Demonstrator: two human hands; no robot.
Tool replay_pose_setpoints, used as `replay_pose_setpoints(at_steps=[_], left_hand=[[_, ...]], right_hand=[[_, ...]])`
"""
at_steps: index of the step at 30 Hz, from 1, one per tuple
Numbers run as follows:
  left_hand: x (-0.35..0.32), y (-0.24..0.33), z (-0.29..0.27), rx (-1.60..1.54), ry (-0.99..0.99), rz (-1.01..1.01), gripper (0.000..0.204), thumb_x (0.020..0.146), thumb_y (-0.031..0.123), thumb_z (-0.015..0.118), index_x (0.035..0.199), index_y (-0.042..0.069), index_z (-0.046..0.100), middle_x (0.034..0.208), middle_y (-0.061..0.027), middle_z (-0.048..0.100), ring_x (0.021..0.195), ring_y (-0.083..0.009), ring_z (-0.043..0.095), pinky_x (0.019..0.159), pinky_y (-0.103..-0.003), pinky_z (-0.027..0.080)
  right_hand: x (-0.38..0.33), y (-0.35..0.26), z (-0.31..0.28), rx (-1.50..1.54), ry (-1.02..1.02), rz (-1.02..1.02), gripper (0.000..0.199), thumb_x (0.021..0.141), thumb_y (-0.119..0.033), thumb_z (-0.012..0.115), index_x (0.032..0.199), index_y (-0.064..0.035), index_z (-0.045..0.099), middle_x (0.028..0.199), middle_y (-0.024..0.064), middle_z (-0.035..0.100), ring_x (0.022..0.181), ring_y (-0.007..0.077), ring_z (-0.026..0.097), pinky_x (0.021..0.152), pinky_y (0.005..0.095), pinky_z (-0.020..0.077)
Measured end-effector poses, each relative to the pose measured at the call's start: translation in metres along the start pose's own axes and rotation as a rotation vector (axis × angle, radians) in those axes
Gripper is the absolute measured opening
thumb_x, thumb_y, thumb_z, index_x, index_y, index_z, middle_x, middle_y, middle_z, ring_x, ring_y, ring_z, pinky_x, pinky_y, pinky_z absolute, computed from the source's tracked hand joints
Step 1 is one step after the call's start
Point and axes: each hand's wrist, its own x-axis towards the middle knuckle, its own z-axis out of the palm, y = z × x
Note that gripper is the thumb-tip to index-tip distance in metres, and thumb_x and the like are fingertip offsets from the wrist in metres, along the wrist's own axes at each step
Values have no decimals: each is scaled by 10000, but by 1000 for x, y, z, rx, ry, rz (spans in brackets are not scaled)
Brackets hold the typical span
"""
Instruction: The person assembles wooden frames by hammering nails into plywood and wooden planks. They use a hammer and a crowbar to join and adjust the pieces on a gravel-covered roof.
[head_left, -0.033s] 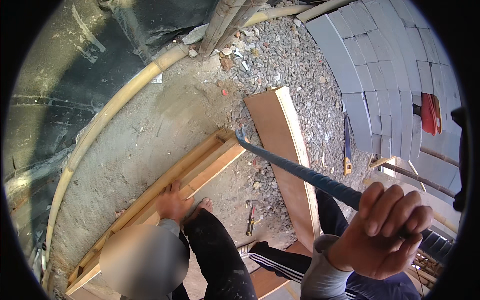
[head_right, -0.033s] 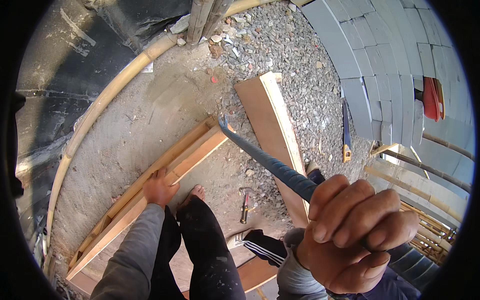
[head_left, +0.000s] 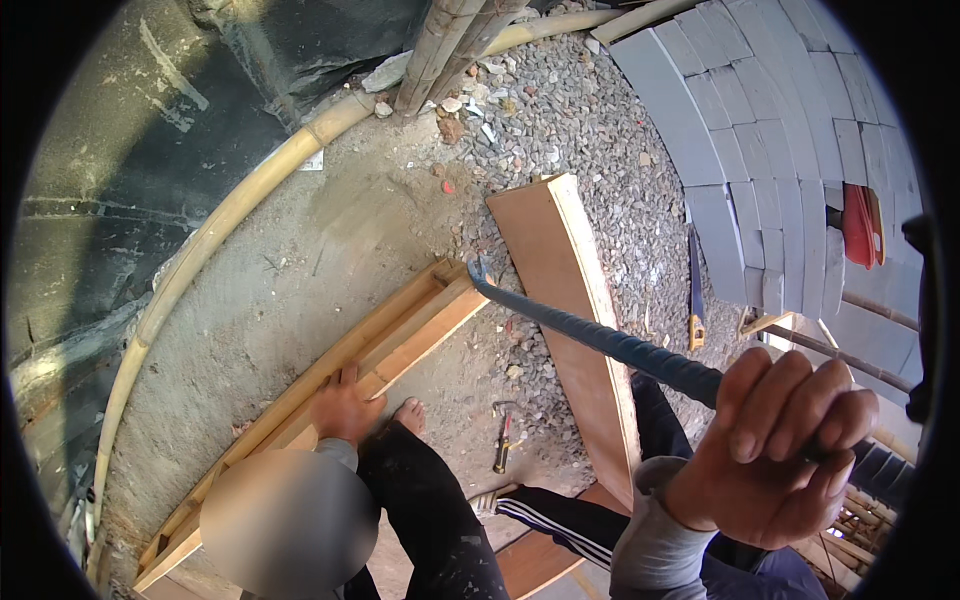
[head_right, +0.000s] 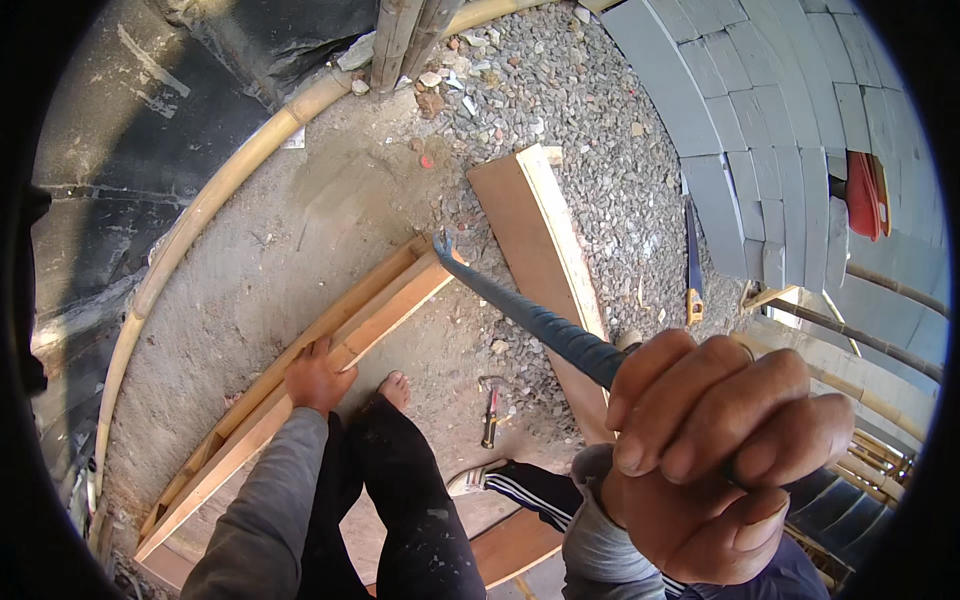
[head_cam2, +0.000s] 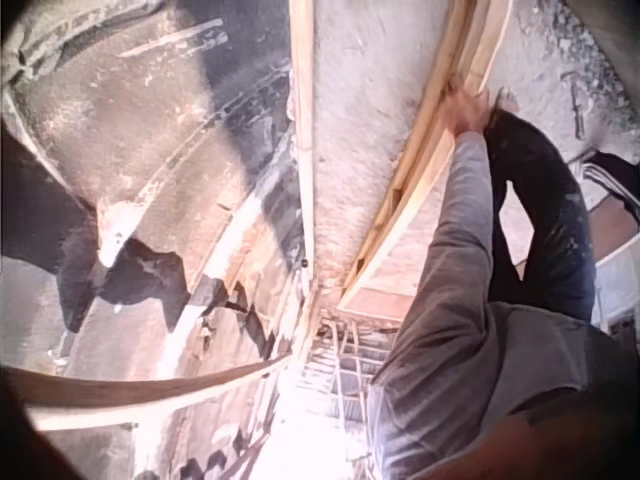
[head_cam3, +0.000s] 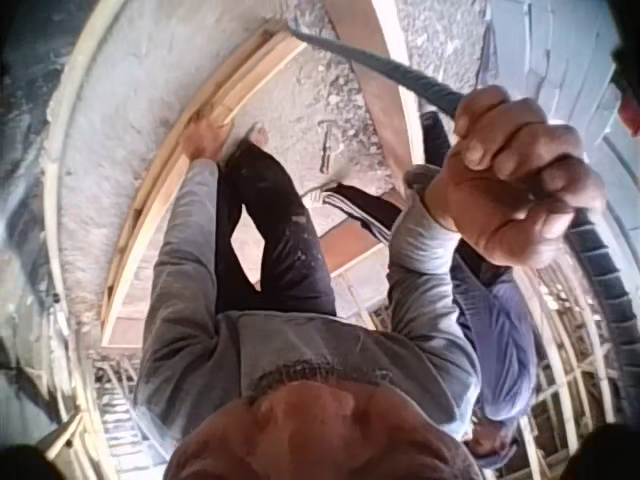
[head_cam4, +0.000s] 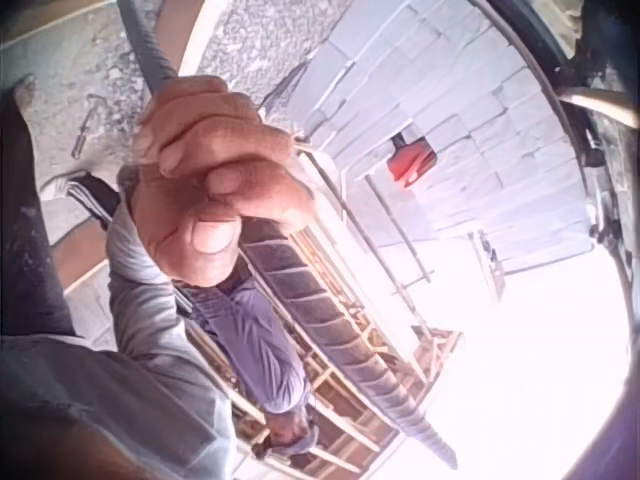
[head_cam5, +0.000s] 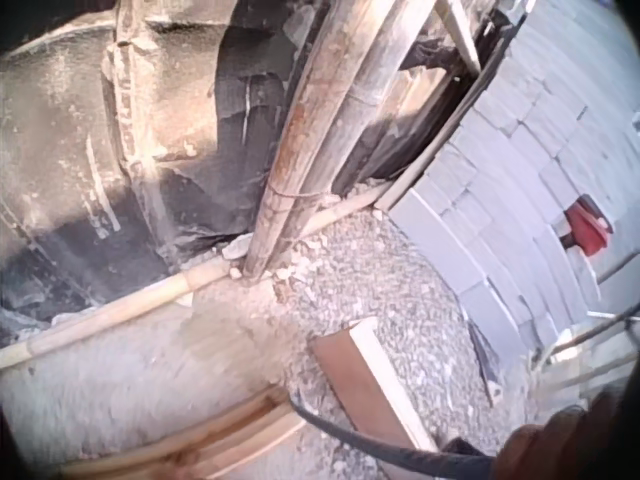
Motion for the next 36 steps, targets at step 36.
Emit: replay_pose_setpoints(at_steps=[36], left_hand=[[37,-17,-6,48,-176,50,577,587,316,810,1064,65,604,877,-227,682,759,-425,683,685,-505,568]], right_hand=[[-164,-43,-72,-25,1115,-99,482,1059,-497,350,798,-129,521,538,-7,394,454,120,329,516,313,348]])
